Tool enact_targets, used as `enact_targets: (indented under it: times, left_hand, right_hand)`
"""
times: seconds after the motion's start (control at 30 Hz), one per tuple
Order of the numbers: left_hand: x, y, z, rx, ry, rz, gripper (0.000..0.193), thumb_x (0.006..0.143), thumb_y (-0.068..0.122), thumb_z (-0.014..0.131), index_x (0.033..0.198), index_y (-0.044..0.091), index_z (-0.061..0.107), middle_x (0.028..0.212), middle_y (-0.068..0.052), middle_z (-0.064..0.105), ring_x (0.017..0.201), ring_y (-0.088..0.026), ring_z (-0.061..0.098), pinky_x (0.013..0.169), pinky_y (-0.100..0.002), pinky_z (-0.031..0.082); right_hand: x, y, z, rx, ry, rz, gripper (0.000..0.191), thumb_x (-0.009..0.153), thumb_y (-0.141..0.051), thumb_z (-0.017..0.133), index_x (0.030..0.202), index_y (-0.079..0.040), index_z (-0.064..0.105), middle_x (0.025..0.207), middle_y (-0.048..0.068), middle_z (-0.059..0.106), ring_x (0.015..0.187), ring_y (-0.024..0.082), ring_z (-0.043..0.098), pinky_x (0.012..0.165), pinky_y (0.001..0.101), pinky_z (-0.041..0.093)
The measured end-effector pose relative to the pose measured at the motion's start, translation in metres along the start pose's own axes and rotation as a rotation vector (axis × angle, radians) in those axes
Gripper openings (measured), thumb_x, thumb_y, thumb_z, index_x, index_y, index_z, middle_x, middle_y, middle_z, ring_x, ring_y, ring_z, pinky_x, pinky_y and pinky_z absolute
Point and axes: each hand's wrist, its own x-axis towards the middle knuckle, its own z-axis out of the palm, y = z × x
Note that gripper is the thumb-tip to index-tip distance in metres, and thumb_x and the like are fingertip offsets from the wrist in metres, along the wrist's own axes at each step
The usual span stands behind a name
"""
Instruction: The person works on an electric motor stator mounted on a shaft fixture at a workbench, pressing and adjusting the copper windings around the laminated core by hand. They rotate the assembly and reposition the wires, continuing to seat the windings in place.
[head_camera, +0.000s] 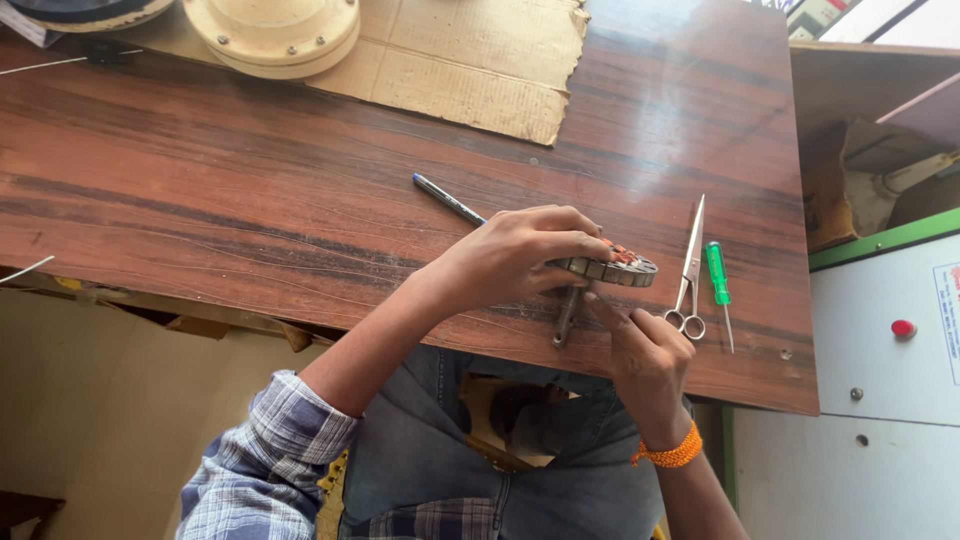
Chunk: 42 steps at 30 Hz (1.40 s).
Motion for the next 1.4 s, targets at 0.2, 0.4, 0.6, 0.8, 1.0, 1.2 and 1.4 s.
enact_targets:
  times: [0.2,0.4,0.6,0.8,1.0,1.2,1.4]
  left_hand:
    - [-0.007,-0.008,0.013,0.122,0.106,0.109,0.048,0.086,0.022,0.082,0.131,0.021,0.065,0.119,-0.002,0.068,0.112,-0.024,0.067,0.099,-0.039,0.059]
    - [-0.009,-0.014,0.016,-0.030,0.048,-0.027,0.057,0.083,0.014,0.082,0.137,0.019,0.063,0.120,0.000,0.072,0.110,-0.021,0.065,0.099,-0.038,0.060]
    - [-0.013,-0.010,0.007,-0.087,0.006,-0.110,0.068,0.080,0.006,0.082,0.143,0.016,0.059,0.121,-0.003,0.070,0.110,-0.026,0.064,0.100,-0.042,0.058]
    - [-0.012,0.000,0.005,-0.050,0.054,-0.157,0.051,0.081,0.003,0.077,0.128,0.016,0.067,0.127,-0.008,0.069,0.119,-0.029,0.066,0.096,-0.041,0.058]
    - [-0.007,0.008,0.004,-0.028,0.028,-0.248,0.061,0.071,0.011,0.082,0.129,0.013,0.064,0.128,-0.008,0.068,0.119,-0.027,0.066,0.093,-0.041,0.059]
    - [-0.013,0.001,0.001,-0.140,-0.049,-0.293,0.067,0.071,0.030,0.081,0.134,0.014,0.063,0.130,-0.009,0.067,0.124,-0.029,0.063,0.103,-0.048,0.053]
    - [-0.015,-0.001,0.001,-0.158,-0.052,-0.242,0.059,0.077,0.030,0.078,0.132,0.014,0.066,0.133,-0.010,0.066,0.128,-0.029,0.062,0.106,-0.048,0.053]
  right_hand:
    - [-0.002,0.000,0.000,-0.050,0.042,-0.062,0.055,0.080,0.015,0.067,0.123,-0.017,0.077,0.066,0.003,0.039,0.058,0.018,0.042,0.057,0.0375,0.039]
    - [-0.003,-0.002,-0.001,-0.054,0.045,-0.039,0.055,0.080,0.014,0.068,0.123,-0.018,0.077,0.066,0.003,0.036,0.058,0.018,0.040,0.057,0.0373,0.038]
    - [0.003,-0.012,-0.002,-0.009,0.018,0.033,0.047,0.084,0.011,0.069,0.122,-0.013,0.078,0.066,0.005,0.042,0.055,0.016,0.045,0.053,0.0369,0.040]
    - [0.006,-0.008,-0.014,0.058,0.078,-0.062,0.034,0.090,-0.002,0.074,0.123,-0.012,0.073,0.080,0.002,0.062,0.067,0.016,0.061,0.060,0.0332,0.049]
    - [0.001,-0.004,-0.011,0.022,0.003,-0.019,0.046,0.085,0.003,0.070,0.128,-0.014,0.073,0.066,-0.001,0.048,0.055,0.013,0.051,0.053,0.0316,0.044]
    - [-0.004,-0.001,-0.007,0.036,0.019,-0.009,0.047,0.085,0.002,0.071,0.128,-0.017,0.073,0.062,-0.002,0.042,0.050,0.012,0.048,0.049,0.0316,0.042]
    - [-0.004,-0.001,-0.007,0.075,0.007,0.012,0.046,0.087,0.000,0.069,0.129,-0.017,0.072,0.067,-0.002,0.052,0.053,0.013,0.054,0.051,0.0311,0.046]
